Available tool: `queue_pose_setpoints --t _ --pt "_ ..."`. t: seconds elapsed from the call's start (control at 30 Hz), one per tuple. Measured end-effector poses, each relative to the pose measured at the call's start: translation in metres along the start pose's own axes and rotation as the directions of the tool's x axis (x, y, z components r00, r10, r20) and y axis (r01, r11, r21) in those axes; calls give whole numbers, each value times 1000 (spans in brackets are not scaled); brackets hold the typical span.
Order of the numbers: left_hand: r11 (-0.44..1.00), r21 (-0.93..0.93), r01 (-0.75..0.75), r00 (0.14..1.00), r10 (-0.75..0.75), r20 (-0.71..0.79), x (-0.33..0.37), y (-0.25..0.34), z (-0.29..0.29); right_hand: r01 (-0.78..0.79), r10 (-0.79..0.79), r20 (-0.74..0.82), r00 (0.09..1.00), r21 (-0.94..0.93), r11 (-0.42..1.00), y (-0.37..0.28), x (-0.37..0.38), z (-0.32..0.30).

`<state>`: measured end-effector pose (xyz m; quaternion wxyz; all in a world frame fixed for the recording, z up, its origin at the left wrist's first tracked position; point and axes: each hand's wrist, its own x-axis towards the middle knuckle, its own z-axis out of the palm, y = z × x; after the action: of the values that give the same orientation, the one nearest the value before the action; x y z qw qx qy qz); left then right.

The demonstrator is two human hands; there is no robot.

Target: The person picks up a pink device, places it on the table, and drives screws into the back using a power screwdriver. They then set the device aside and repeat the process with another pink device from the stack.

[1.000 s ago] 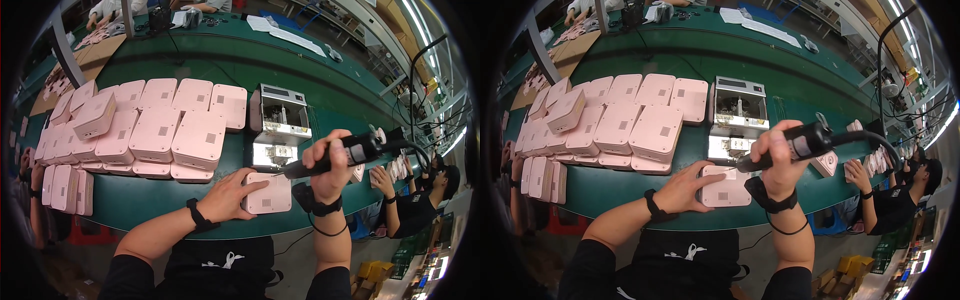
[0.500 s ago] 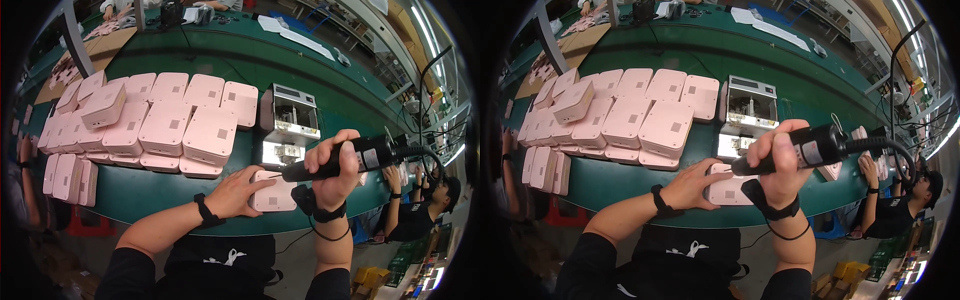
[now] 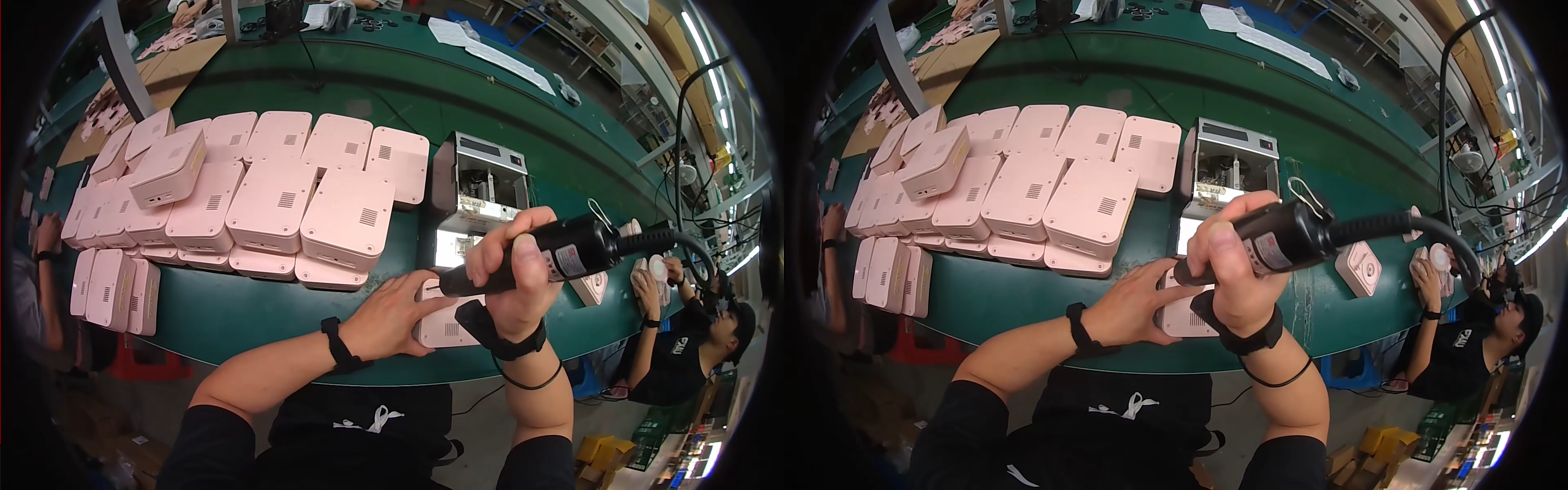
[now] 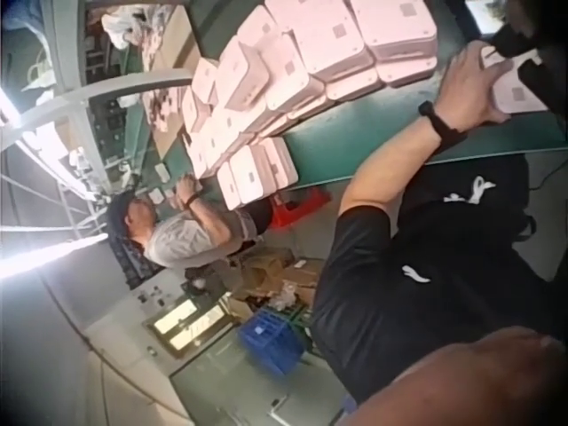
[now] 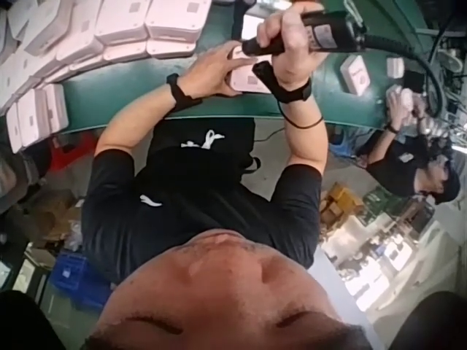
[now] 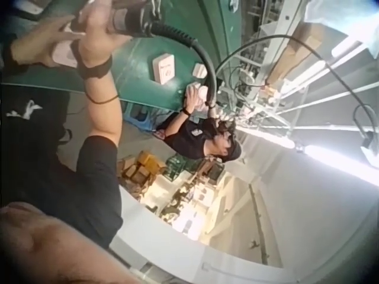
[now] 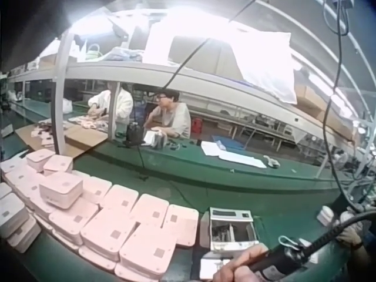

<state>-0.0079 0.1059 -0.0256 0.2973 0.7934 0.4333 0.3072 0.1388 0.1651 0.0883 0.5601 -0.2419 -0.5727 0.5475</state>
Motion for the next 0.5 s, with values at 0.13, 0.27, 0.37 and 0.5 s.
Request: queue_pose_setpoints --t 0.13,0.27,0.37,0.5 --pt "1000 4 -9 1000 9 -7 0 0 1 38 -38 39 999 7 999 1 -2 -4" --pt "1000 6 -9 1000 9 -9 2 3 -2 41 -41 -14 999 -3 999 -4 -2 -2" --pt "1000 11 -1 1000 1 -13 1 4 -5 129 -129 -101 987 -5 992 -23 2 -7" --pt "1000 23 -9 1000 9 -13 -1 3 -2 192 -215 -185 959 -138 972 -41 15 -26"
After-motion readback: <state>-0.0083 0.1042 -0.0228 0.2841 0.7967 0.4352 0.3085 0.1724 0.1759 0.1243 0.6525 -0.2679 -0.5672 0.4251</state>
